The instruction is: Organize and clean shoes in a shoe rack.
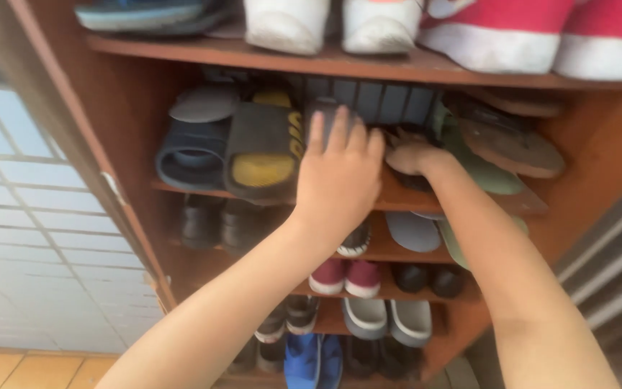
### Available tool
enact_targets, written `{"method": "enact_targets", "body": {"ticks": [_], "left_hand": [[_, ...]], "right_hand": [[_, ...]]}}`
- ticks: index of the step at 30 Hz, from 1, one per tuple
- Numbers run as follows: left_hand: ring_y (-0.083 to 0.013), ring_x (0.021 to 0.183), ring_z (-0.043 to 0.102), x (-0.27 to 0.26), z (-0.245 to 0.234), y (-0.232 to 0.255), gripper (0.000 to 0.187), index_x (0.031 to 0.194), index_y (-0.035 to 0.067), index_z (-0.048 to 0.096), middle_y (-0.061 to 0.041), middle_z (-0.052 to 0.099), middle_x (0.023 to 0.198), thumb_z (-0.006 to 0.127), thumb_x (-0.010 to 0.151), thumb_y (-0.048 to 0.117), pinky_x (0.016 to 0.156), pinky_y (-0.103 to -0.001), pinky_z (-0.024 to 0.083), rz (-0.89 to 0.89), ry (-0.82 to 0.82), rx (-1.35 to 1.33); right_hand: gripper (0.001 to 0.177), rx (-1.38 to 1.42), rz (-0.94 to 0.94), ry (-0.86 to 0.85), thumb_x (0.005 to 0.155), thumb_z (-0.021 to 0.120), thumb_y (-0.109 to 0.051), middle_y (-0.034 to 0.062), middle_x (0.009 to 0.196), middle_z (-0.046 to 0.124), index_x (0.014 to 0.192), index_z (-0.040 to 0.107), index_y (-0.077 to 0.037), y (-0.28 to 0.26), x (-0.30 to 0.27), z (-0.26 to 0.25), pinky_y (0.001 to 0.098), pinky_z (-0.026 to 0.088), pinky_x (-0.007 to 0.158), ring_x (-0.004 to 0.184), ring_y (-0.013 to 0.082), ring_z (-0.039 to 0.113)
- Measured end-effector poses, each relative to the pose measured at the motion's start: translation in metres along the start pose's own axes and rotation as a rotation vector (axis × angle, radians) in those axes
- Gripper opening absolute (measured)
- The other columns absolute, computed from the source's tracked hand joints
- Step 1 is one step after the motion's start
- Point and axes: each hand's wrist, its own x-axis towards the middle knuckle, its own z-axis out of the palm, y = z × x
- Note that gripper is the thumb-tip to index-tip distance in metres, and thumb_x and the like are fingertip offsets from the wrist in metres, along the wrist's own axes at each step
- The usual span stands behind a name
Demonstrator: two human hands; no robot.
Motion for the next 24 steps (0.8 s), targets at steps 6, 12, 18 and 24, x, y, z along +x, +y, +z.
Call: {"method": "enact_targets", "body": {"ticks": [6, 12, 18, 24], "left_hand": [[-0.0387, 0.141, 0.048, 0.043, 0.027, 0.076, 0.085, 0.152, 0.007, 0.04, -0.023, 0.054, 0.148, 0.075, 0.075, 0.021, 0.11, -0.057, 0.043, 0.078, 0.019, -0.477], [-0.0371, 0.138, 0.051, 0.109, 0.095, 0.133, 0.109, 0.154, 0.023, 0.038, -0.017, 0.05, 0.15, 0.083, 0.056, 0.02, 0.1, -0.062, 0.045, 0.102, 0.006, -0.241], [-0.0305, 0.111, 0.07, 0.116, 0.137, 0.131, 0.091, 0.152, 0.018, 0.042, -0.013, 0.057, 0.145, 0.082, 0.071, 0.018, 0.081, -0.04, 0.062, 0.24, -0.038, -0.319], [-0.0252, 0.091, 0.076, 0.119, 0.147, 0.098, 0.089, 0.151, 0.01, 0.043, -0.018, 0.064, 0.136, 0.081, 0.071, 0.019, 0.068, -0.034, 0.062, 0.34, 0.16, -0.259]], "right_hand": [[0.059, 0.145, -0.803, 0.677, 0.102, 0.057, -0.028, 0.0283, 0.153, 0.049, 0.152, 0.046, 0.002, 0.081, -0.04, 0.06, 0.0466, 0.035, 0.114, 0.139, 0.0407, 0.044], [0.046, 0.101, -0.382, 0.804, 0.092, 0.061, -0.041, 0.0179, 0.124, 0.07, 0.129, 0.061, -0.014, 0.041, -0.119, 0.061, 0.0485, 0.052, 0.091, 0.112, 0.038, 0.064], [0.033, 0.159, -0.082, 0.408, 0.096, 0.053, -0.038, 0.0129, 0.109, 0.075, 0.11, 0.069, -0.013, 0.007, -0.162, 0.01, 0.0489, 0.055, 0.085, 0.102, 0.0364, 0.069], [0.033, 0.289, -0.297, 0.604, 0.095, 0.052, -0.028, 0.02, 0.113, 0.071, 0.111, 0.07, -0.005, 0.013, -0.155, 0.012, 0.052, 0.051, 0.089, 0.107, 0.0406, 0.065]]}}
